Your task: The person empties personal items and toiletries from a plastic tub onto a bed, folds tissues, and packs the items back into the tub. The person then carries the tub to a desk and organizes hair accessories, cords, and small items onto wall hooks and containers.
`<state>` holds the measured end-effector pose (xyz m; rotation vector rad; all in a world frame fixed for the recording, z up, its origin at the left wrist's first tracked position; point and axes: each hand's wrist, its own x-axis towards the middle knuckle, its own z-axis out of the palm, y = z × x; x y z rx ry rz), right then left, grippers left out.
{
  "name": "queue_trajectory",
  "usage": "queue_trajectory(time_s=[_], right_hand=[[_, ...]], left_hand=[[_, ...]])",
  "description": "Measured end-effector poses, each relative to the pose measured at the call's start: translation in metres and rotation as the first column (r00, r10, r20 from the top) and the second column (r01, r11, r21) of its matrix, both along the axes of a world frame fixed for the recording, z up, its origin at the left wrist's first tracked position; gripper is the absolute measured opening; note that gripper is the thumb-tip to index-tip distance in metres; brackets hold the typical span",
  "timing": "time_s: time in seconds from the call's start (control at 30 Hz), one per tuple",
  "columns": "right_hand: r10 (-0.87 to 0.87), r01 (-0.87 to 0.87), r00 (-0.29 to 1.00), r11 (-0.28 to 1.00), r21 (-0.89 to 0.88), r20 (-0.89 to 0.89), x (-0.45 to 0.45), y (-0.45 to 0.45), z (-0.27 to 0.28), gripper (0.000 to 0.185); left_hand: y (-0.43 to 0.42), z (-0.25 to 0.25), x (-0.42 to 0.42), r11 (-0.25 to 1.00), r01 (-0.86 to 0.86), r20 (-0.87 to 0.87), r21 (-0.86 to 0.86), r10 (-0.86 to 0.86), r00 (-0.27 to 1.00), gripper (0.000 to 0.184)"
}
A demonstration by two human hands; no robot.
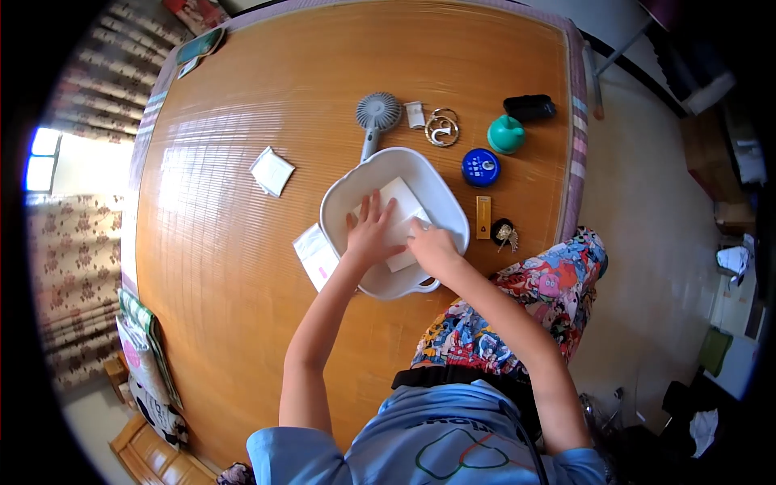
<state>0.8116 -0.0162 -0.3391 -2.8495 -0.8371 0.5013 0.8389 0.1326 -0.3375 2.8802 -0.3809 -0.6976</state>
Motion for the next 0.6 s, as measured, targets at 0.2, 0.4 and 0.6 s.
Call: queue_trajectory(time_s=[0.2, 0.4, 0.6], right_hand=[[0.016, -0.015, 0.998, 1.000, -0.006, 0.053, -0.001, -0.001, 0.003, 0.013], [-0.021, 0.020, 1.000, 0.998, 0.064, 0.003, 0.000, -0.002, 0.002, 0.012], [-0.055, 0.055, 0.997, 0.998, 0.005, -0.050, -0.007, -0.003, 0.001, 0.014]], left_hand=[[0.004, -0.009, -0.001, 0.990, 0.019, 0.085, -0.139, -0.007, 0.996, 0.085], [0.012, -0.018, 0.009, 0.989, 0.045, 0.211, -0.137, -0.015, 0.977, 0.056], [0.005, 0.000, 0.019, 0.994, 0.111, 0.273, -0.016, -0.102, 0.957, 0.056]])
